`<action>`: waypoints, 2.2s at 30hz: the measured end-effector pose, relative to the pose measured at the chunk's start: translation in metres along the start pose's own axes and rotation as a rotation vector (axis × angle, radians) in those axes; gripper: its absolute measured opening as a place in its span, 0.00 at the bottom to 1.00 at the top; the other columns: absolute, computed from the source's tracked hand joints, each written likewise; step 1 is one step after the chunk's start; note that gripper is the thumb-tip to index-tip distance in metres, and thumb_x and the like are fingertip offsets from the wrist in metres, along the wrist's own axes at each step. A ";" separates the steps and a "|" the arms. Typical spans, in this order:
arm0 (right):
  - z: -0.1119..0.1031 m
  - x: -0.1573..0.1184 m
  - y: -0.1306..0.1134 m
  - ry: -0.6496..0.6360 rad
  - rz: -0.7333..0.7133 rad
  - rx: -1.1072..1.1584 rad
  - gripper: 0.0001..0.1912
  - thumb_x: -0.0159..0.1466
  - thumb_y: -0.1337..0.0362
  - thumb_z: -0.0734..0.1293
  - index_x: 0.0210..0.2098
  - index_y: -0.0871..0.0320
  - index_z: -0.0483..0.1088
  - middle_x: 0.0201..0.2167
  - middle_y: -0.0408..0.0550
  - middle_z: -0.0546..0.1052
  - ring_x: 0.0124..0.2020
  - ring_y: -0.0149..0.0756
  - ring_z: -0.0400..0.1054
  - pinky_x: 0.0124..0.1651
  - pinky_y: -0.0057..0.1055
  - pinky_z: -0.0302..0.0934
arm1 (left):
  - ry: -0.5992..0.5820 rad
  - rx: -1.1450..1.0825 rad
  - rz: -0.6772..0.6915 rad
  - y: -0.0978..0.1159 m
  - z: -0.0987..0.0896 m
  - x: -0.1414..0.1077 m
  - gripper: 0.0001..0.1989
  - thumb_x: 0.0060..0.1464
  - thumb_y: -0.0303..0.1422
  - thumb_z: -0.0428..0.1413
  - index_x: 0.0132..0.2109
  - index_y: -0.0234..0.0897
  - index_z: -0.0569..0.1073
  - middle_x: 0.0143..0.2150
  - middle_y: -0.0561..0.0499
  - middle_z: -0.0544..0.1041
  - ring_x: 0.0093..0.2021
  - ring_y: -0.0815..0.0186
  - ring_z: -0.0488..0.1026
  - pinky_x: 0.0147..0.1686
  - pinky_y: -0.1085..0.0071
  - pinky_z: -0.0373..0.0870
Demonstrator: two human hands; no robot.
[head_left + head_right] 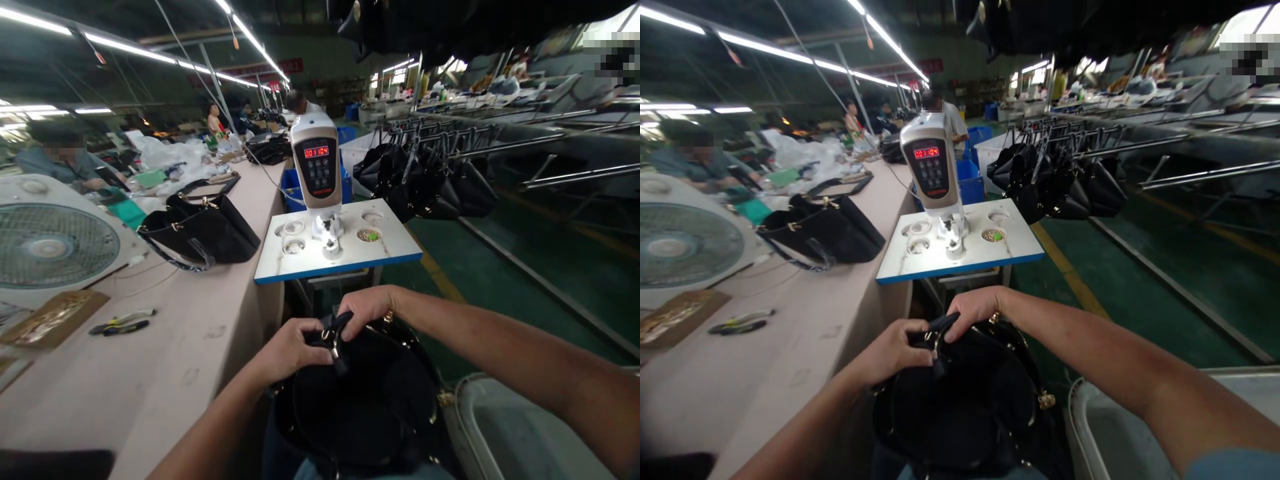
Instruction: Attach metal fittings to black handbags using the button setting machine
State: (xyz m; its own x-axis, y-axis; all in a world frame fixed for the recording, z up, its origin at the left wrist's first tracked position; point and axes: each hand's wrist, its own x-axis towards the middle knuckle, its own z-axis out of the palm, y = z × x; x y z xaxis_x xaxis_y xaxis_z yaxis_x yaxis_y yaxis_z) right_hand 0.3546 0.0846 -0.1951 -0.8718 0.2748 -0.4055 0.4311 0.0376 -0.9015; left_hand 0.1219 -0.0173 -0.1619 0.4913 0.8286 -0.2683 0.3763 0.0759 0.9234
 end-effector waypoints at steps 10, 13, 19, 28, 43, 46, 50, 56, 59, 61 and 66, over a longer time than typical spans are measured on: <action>-0.018 0.017 0.007 -0.053 0.105 0.061 0.31 0.48 0.43 0.81 0.41 0.61 0.81 0.32 0.42 0.83 0.32 0.33 0.75 0.37 0.26 0.69 | 0.440 0.188 0.170 -0.011 0.008 0.005 0.19 0.64 0.47 0.56 0.36 0.35 0.74 0.29 0.54 0.71 0.31 0.68 0.68 0.31 0.73 0.64; -0.020 0.019 0.007 -0.059 0.134 0.073 0.31 0.47 0.43 0.81 0.40 0.61 0.81 0.32 0.41 0.83 0.31 0.33 0.76 0.37 0.26 0.70 | 0.553 0.243 0.215 -0.024 0.004 0.011 0.18 0.62 0.46 0.59 0.50 0.36 0.75 0.41 0.50 0.77 0.37 0.66 0.74 0.35 0.71 0.73; -0.022 0.029 0.003 -0.048 0.136 0.073 0.32 0.45 0.43 0.82 0.40 0.61 0.81 0.31 0.39 0.82 0.33 0.32 0.75 0.40 0.26 0.70 | 0.695 0.782 0.703 -0.023 -0.004 0.013 0.19 0.62 0.30 0.61 0.60 0.44 0.74 0.63 0.43 0.73 0.59 0.56 0.73 0.58 0.55 0.75; -0.023 0.029 0.007 -0.062 0.135 0.154 0.31 0.44 0.44 0.82 0.38 0.61 0.81 0.30 0.40 0.82 0.32 0.33 0.76 0.38 0.27 0.71 | 0.485 0.750 0.545 -0.013 -0.022 0.022 0.10 0.65 0.36 0.59 0.51 0.41 0.79 0.54 0.45 0.78 0.55 0.58 0.76 0.55 0.56 0.78; -0.023 0.028 0.004 -0.158 0.107 0.207 0.30 0.42 0.48 0.84 0.38 0.61 0.80 0.30 0.38 0.82 0.31 0.34 0.76 0.37 0.27 0.71 | 0.031 0.952 0.615 0.002 -0.033 0.013 0.16 0.63 0.33 0.59 0.57 0.41 0.74 0.52 0.44 0.80 0.48 0.62 0.80 0.46 0.65 0.81; -0.024 0.025 -0.001 -0.169 0.075 0.136 0.30 0.44 0.47 0.83 0.39 0.61 0.81 0.31 0.38 0.82 0.33 0.33 0.76 0.39 0.26 0.70 | -0.004 0.964 0.704 0.007 -0.038 0.020 0.12 0.64 0.35 0.60 0.53 0.41 0.76 0.51 0.44 0.80 0.47 0.62 0.80 0.44 0.67 0.81; -0.026 0.020 -0.001 -0.181 0.017 0.009 0.31 0.47 0.43 0.81 0.41 0.59 0.81 0.33 0.37 0.83 0.38 0.34 0.76 0.43 0.27 0.69 | -0.110 1.142 0.925 0.022 -0.037 0.026 0.12 0.66 0.31 0.57 0.55 0.40 0.75 0.59 0.42 0.79 0.57 0.56 0.78 0.52 0.60 0.80; -0.032 0.006 -0.011 -0.198 -0.066 -0.174 0.32 0.46 0.43 0.81 0.42 0.59 0.80 0.34 0.36 0.81 0.45 0.40 0.75 0.49 0.29 0.66 | -0.350 1.308 1.160 0.054 -0.026 0.030 0.14 0.67 0.25 0.51 0.54 0.37 0.77 0.59 0.45 0.80 0.63 0.56 0.74 0.68 0.53 0.70; -0.038 -0.014 -0.035 -0.208 -0.042 -0.338 0.30 0.47 0.47 0.82 0.43 0.59 0.79 0.35 0.36 0.81 0.45 0.41 0.75 0.49 0.30 0.65 | -0.398 1.353 1.230 0.059 -0.023 0.034 0.13 0.67 0.24 0.50 0.52 0.32 0.78 0.57 0.43 0.81 0.65 0.53 0.71 0.70 0.53 0.66; -0.035 -0.032 -0.053 -0.158 -0.045 -0.493 0.27 0.50 0.52 0.81 0.45 0.59 0.78 0.37 0.39 0.81 0.44 0.40 0.75 0.46 0.29 0.65 | -0.354 1.321 1.265 0.058 -0.024 0.036 0.13 0.67 0.23 0.49 0.49 0.30 0.78 0.55 0.42 0.82 0.65 0.54 0.72 0.71 0.54 0.66; -0.003 -0.075 -0.064 0.433 0.065 -0.953 0.16 0.60 0.63 0.73 0.47 0.60 0.78 0.42 0.52 0.82 0.43 0.45 0.74 0.38 0.34 0.60 | -0.180 1.267 1.298 0.054 -0.024 0.035 0.13 0.66 0.21 0.49 0.47 0.28 0.79 0.50 0.43 0.83 0.61 0.55 0.75 0.72 0.56 0.64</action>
State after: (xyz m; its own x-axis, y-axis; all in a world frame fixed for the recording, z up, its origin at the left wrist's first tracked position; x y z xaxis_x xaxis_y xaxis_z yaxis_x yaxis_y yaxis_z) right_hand 0.3931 0.0641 -0.1064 -0.7640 0.6164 -0.1904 0.6425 0.7000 -0.3117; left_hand 0.1406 0.0291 -0.1148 0.9622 -0.0569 0.2664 -0.0108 -0.9851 -0.1714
